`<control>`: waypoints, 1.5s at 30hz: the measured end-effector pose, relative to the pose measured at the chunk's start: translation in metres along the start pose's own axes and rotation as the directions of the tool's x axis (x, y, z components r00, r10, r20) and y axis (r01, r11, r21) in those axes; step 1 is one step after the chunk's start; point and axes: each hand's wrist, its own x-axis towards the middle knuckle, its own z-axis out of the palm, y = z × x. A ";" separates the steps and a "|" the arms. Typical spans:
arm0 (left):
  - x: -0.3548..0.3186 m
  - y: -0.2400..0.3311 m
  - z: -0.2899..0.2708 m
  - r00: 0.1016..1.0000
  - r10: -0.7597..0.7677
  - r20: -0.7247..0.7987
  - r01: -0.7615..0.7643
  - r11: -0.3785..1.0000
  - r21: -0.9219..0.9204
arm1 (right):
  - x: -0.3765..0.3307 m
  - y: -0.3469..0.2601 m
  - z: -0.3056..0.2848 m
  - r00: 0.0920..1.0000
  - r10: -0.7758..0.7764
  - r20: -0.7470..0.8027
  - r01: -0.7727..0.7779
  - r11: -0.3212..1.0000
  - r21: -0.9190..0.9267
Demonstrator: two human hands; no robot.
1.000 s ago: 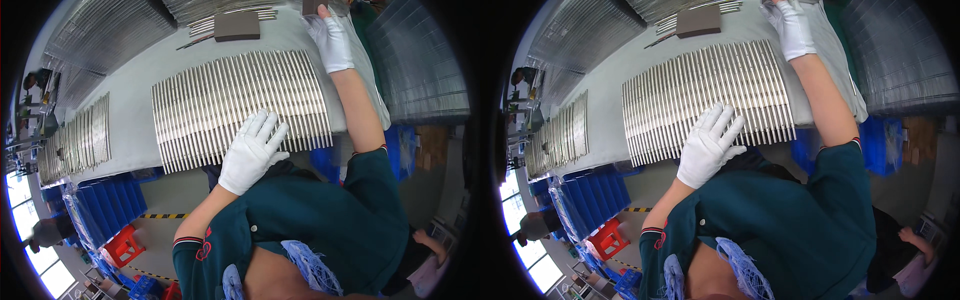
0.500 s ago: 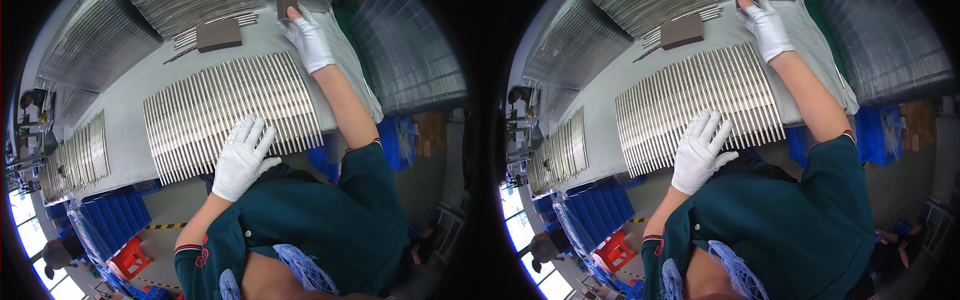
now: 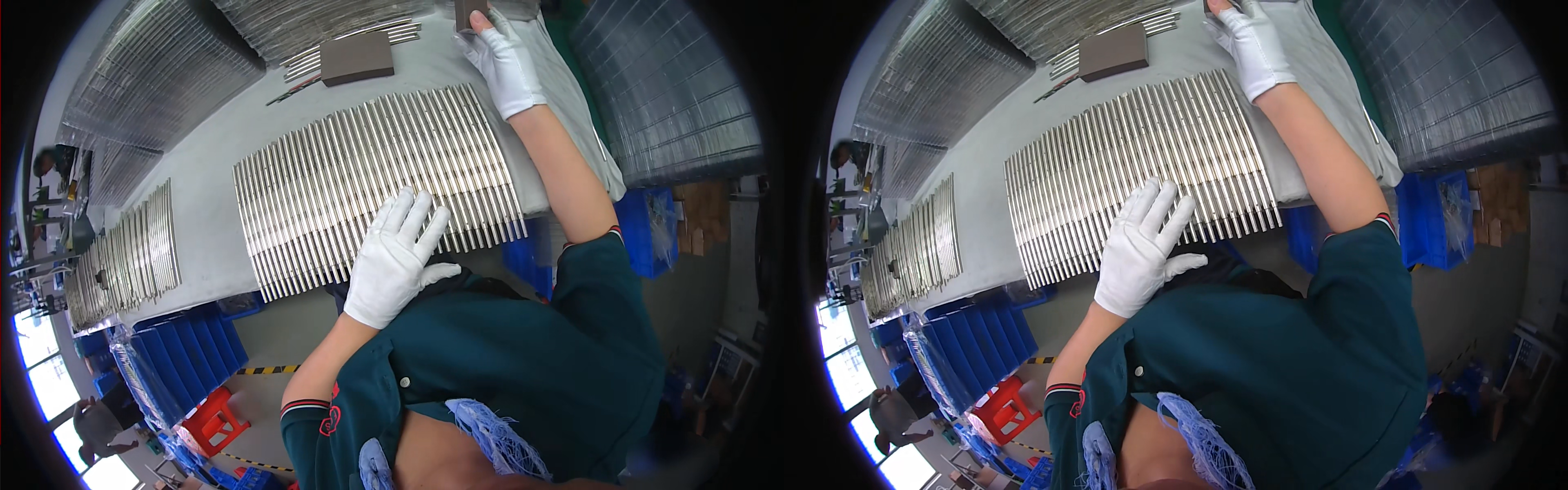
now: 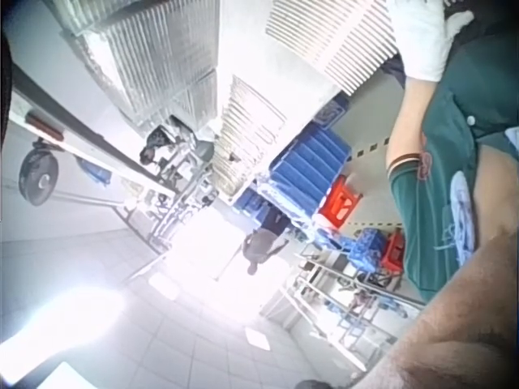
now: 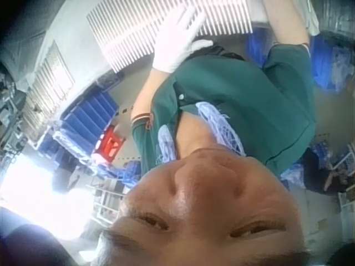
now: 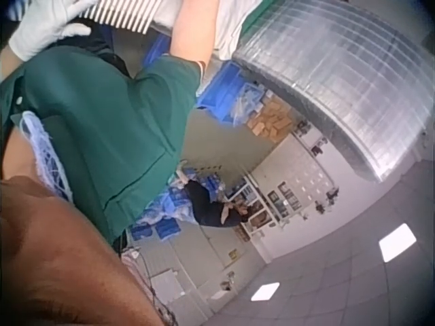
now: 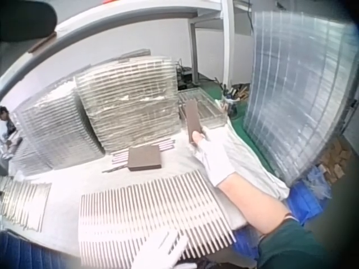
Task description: Organizing and aligning thin metal rods on a factory workbench using a sanding block.
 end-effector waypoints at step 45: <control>0.042 0.032 0.040 0.970 0.221 -0.102 -0.223 0.975 -0.015 | 0.012 -0.020 -0.028 0.652 -0.660 0.374 0.637 0.208 -0.742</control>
